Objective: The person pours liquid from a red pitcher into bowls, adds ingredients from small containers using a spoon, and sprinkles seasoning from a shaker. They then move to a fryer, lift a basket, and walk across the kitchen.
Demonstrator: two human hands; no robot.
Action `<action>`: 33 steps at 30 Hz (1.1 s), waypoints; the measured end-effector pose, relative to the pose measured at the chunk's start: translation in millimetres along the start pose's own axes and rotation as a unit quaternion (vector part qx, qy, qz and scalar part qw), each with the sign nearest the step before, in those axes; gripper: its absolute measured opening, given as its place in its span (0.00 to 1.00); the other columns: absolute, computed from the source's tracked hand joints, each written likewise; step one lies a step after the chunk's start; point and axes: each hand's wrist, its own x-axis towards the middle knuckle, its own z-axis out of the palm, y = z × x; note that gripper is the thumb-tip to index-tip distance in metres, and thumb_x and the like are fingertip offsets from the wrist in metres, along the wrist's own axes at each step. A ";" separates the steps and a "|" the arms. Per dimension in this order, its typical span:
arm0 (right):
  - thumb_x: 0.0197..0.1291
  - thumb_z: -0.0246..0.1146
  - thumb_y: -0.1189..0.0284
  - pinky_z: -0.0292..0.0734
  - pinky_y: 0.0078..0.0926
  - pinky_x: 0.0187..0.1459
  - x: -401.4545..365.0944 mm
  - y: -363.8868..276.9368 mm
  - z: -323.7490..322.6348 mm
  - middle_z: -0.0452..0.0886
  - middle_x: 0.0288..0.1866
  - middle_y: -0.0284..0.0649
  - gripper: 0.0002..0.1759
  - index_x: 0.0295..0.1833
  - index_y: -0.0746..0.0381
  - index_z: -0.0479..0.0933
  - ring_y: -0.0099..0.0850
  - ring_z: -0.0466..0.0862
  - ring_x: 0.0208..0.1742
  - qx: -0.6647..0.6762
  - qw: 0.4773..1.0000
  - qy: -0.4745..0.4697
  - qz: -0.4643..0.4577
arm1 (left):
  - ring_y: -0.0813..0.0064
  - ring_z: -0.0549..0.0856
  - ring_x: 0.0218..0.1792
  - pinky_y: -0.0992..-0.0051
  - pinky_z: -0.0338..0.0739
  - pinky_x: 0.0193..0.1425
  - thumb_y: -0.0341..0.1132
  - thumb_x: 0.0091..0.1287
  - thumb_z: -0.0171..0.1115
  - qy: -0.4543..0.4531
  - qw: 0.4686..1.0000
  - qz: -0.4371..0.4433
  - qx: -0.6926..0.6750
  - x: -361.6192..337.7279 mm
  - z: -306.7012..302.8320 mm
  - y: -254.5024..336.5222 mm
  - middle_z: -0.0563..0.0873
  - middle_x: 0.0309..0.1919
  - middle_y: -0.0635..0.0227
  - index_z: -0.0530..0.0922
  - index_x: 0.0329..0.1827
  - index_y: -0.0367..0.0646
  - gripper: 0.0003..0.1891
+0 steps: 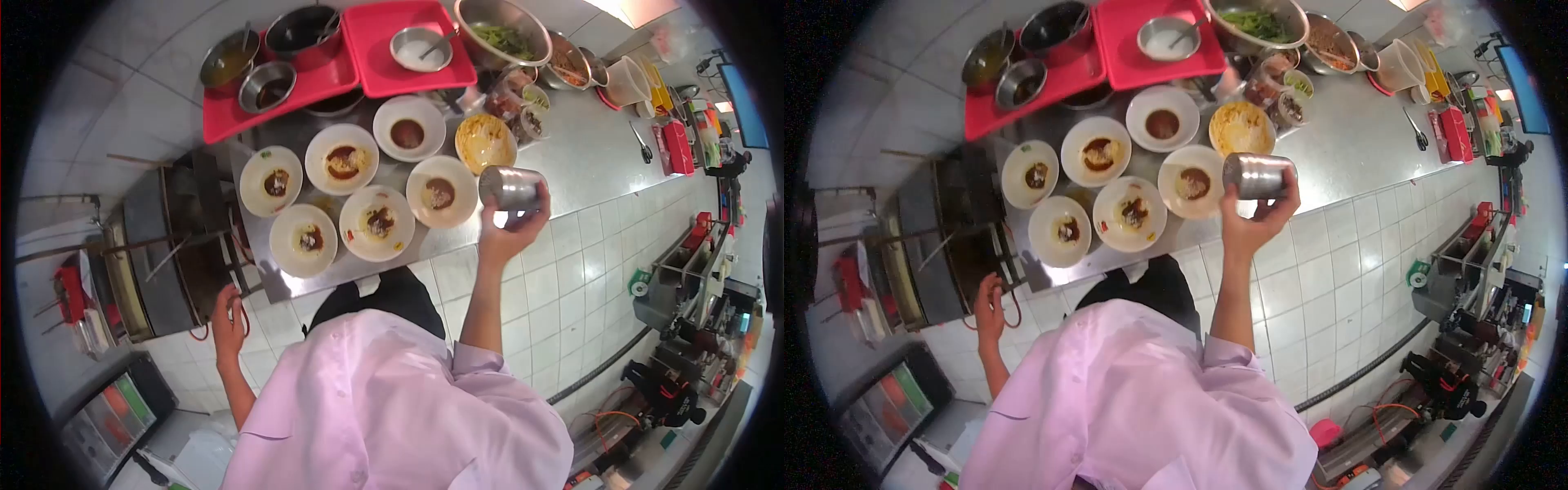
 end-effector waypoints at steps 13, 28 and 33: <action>0.58 0.73 0.72 0.80 0.32 0.55 150.1 -10.5 166.6 0.84 0.52 0.39 0.29 0.64 0.69 0.74 0.32 0.85 0.53 0.209 0.917 -0.264 0.212 | 0.59 0.86 0.49 0.63 0.79 0.55 0.34 0.74 0.60 0.060 0.996 -0.057 -0.027 -50.7 57.3 1.7 0.86 0.53 0.56 0.75 0.65 0.42 0.18; 0.62 0.72 0.61 0.77 0.44 0.60 127.7 -59.1 266.6 0.78 0.63 0.57 0.32 0.64 0.71 0.73 0.49 0.81 0.59 -0.116 0.937 -0.086 -0.317 | 0.67 0.85 0.54 0.67 0.79 0.58 0.40 0.77 0.58 0.217 0.915 -0.201 -0.276 -120.2 96.7 5.4 0.86 0.55 0.61 0.75 0.66 0.41 0.19; 0.56 0.67 0.76 0.75 0.42 0.59 -89.7 -170.6 177.7 0.80 0.55 0.51 0.29 0.64 0.66 0.69 0.49 0.81 0.55 0.128 0.826 -0.432 -0.339 | 0.70 0.77 0.65 0.65 0.71 0.69 0.41 0.80 0.55 0.128 0.813 -0.078 -0.562 -63.2 50.5 50.2 0.78 0.68 0.64 0.65 0.77 0.44 0.26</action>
